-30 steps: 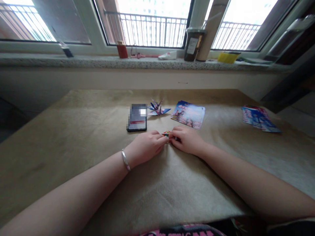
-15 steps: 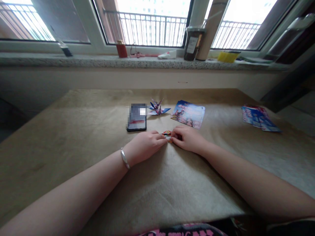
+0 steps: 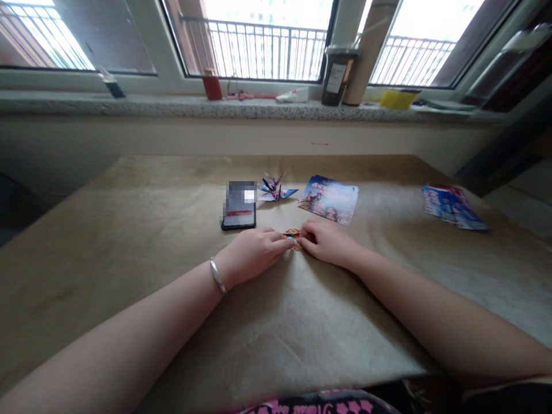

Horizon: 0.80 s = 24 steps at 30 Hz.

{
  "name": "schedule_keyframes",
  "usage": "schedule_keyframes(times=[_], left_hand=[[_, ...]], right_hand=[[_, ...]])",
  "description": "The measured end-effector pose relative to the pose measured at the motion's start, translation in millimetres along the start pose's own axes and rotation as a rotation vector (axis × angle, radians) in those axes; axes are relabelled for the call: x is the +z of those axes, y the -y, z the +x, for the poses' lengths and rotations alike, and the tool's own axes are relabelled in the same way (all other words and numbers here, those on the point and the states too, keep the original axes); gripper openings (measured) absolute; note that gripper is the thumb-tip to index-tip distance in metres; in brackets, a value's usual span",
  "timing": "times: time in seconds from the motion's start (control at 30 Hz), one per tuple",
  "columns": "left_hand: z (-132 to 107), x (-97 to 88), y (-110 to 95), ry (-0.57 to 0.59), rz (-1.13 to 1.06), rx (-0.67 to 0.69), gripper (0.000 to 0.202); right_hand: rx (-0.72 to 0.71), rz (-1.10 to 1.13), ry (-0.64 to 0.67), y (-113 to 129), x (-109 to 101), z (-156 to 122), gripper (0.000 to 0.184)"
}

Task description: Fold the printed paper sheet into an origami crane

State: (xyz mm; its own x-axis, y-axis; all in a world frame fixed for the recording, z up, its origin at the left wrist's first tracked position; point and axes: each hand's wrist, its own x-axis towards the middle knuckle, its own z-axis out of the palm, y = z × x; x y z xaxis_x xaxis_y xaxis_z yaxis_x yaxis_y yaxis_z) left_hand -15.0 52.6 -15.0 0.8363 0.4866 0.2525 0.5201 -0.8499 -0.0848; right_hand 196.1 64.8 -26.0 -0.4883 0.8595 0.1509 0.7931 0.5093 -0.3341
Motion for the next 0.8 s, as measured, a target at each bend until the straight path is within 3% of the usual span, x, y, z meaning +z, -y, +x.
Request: schedule_keyframes(times=[0.17, 0.8], left_hand=[[0.6, 0.3, -0.3, 0.036, 0.038, 0.034, 0.024], [3.7, -1.0, -6.7, 0.060, 0.065, -0.050, 0.019]], right_hand=[[0.039, -0.014, 0.015, 1.8, -1.3, 1.3, 0.015], [0.087, -0.075, 0.023, 9.0, -3.7, 2.3, 0.014]])
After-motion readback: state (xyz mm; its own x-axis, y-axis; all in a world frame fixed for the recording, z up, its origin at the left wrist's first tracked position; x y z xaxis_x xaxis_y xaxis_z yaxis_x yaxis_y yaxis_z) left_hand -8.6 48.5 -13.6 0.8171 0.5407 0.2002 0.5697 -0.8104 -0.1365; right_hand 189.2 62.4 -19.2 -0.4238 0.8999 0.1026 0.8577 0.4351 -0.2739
